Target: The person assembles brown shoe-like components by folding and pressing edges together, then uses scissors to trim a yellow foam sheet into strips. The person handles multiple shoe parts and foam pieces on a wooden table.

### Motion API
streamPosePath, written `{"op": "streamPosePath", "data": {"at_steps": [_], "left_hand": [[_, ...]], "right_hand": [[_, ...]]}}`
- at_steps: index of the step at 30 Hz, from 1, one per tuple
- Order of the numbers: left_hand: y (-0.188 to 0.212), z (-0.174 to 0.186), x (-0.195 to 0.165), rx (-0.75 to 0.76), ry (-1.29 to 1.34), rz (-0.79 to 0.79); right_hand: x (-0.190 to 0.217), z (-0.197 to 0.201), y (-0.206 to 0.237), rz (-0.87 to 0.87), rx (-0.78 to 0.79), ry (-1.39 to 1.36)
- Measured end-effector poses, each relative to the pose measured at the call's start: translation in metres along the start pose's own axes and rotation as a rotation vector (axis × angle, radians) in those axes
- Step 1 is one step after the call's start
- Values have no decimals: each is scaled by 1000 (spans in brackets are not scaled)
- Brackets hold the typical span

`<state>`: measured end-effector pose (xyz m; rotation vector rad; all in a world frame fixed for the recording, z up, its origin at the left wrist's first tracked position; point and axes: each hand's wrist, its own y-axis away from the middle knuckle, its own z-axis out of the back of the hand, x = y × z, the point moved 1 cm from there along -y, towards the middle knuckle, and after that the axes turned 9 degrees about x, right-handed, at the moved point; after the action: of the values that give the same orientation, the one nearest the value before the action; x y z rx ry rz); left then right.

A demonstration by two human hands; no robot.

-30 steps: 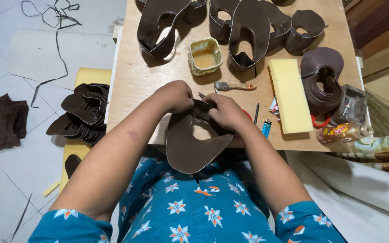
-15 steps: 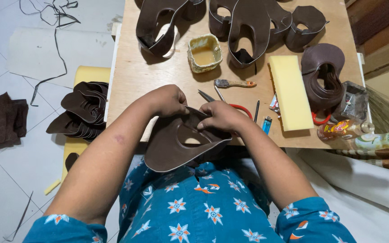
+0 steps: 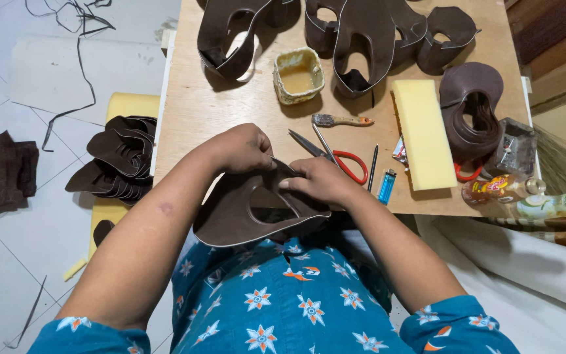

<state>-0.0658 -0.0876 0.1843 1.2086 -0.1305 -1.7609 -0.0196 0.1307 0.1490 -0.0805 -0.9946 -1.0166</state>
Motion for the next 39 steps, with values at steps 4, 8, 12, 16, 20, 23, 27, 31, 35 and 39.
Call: {"op": "streamPosePath", "data": {"at_steps": [4,8,12,16,20,23,27,31,35,39], "left_hand": [[23,5,-37,-252,-331,-50],[83,-11,-84,-1018,-594,-487],[104,-65,-108,-545,-197,-457],[56,-71,-76,-588,216,-237],[36,-71,-36,-991,42,-363],[38,-70,-23,-1198,-235,-393],[36,-72,-18,-1063,238,-245],[34,-78,-26,-1133,-133,-286],[40,-85,-36,-1155,-100,-337],[42,-86,-46,-1040,442,-224]], "right_hand": [[-7,-5,-8,37,-192,178],[-12,10,-14,229,-553,-180],[8,30,-24,376,-828,-602],[40,22,-11,284,-749,-1100],[66,-1,13,297,-620,-981],[77,-10,17,347,-566,-1190],[83,-4,23,325,-628,-1128],[89,0,32,264,-620,-1077],[95,-4,42,330,-529,-809],[90,-4,41,344,-526,-799]]}}
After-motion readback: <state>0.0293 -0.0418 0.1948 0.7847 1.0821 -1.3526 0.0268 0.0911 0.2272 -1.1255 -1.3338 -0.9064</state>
